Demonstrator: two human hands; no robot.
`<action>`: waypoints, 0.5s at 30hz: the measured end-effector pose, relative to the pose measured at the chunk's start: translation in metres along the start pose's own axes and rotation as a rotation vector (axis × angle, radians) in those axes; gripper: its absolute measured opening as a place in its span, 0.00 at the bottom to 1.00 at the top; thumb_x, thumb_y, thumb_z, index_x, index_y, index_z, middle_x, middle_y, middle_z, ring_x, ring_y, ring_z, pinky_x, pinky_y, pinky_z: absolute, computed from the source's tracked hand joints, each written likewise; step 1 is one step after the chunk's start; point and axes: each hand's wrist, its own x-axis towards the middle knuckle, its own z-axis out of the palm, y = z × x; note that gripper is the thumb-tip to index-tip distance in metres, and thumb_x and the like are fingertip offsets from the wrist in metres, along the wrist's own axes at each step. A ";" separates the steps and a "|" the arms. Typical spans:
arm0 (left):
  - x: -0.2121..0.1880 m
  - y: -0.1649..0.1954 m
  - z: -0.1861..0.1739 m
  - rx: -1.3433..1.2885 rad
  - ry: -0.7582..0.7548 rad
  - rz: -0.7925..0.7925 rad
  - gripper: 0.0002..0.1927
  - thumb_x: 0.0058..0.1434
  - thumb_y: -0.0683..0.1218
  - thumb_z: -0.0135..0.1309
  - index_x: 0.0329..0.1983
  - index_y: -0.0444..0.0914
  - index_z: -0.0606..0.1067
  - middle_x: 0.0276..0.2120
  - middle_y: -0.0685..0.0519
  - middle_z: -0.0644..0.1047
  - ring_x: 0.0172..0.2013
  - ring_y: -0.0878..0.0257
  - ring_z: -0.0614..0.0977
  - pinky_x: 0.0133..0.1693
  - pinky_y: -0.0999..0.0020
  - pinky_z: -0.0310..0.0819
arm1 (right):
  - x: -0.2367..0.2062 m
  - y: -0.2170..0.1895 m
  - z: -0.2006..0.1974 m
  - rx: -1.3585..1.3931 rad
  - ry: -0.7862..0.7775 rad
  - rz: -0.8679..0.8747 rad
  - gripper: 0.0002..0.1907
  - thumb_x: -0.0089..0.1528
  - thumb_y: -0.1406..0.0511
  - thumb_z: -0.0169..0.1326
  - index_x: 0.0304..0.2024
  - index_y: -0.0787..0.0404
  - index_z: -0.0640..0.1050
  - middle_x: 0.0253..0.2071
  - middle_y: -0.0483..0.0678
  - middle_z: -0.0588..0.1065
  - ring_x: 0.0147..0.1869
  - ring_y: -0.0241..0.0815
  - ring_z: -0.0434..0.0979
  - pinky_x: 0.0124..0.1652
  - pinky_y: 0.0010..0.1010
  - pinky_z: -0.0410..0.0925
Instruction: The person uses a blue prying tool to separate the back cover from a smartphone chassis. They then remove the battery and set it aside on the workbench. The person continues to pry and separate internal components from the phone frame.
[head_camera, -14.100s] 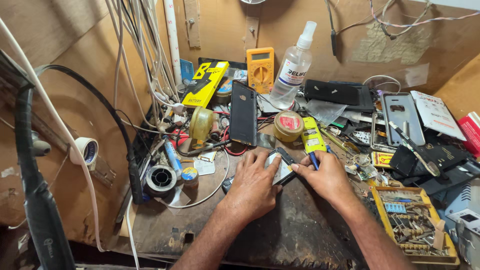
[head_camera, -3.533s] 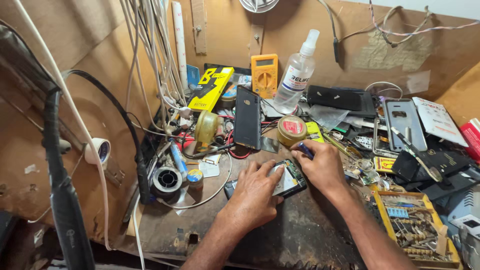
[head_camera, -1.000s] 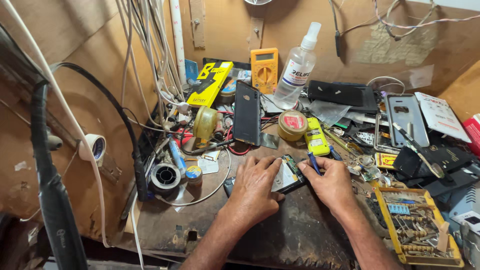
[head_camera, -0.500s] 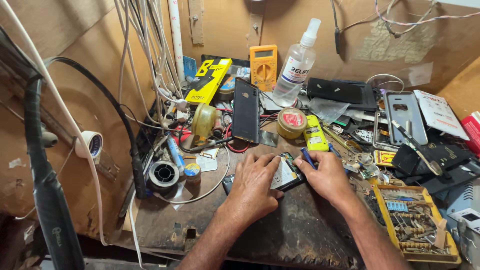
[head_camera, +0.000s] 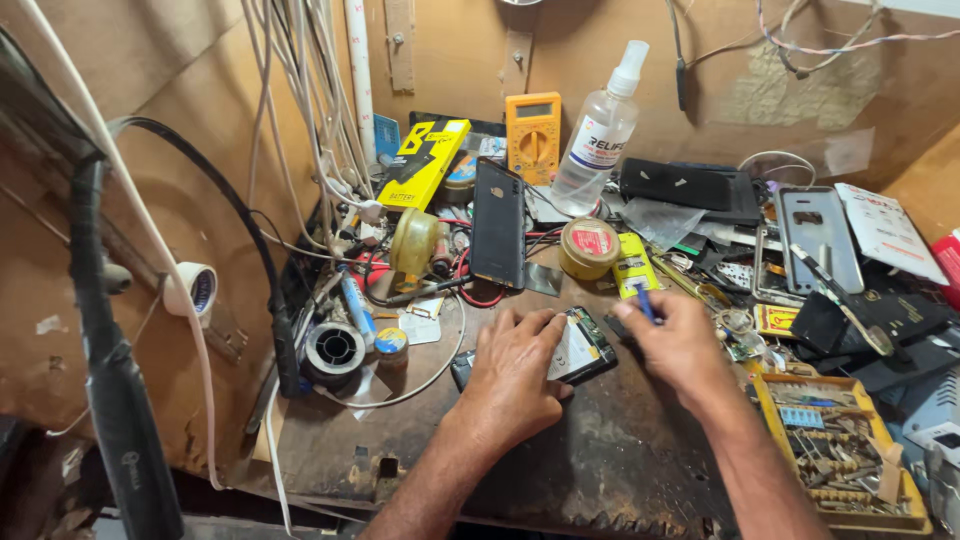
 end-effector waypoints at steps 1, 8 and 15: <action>0.000 0.000 0.000 0.001 0.002 0.002 0.42 0.40 0.44 0.71 0.62 0.33 0.71 0.61 0.46 0.72 0.58 0.45 0.70 0.55 0.48 0.62 | -0.001 0.000 -0.003 0.054 -0.004 0.018 0.12 0.62 0.60 0.61 0.33 0.65 0.83 0.20 0.40 0.70 0.22 0.30 0.59 0.22 0.31 0.54; 0.001 0.001 0.003 0.031 -0.011 -0.006 0.43 0.40 0.44 0.71 0.63 0.33 0.70 0.60 0.45 0.72 0.57 0.44 0.70 0.55 0.47 0.62 | -0.014 -0.004 -0.003 0.110 -0.038 0.178 0.12 0.62 0.62 0.61 0.32 0.66 0.82 0.16 0.41 0.69 0.17 0.30 0.59 0.18 0.30 0.52; 0.000 0.001 0.003 0.011 -0.008 0.002 0.44 0.40 0.44 0.71 0.63 0.32 0.70 0.60 0.46 0.72 0.57 0.45 0.70 0.55 0.48 0.61 | -0.015 -0.011 0.002 0.064 -0.048 0.199 0.13 0.63 0.62 0.61 0.30 0.65 0.82 0.16 0.41 0.67 0.17 0.31 0.59 0.17 0.29 0.52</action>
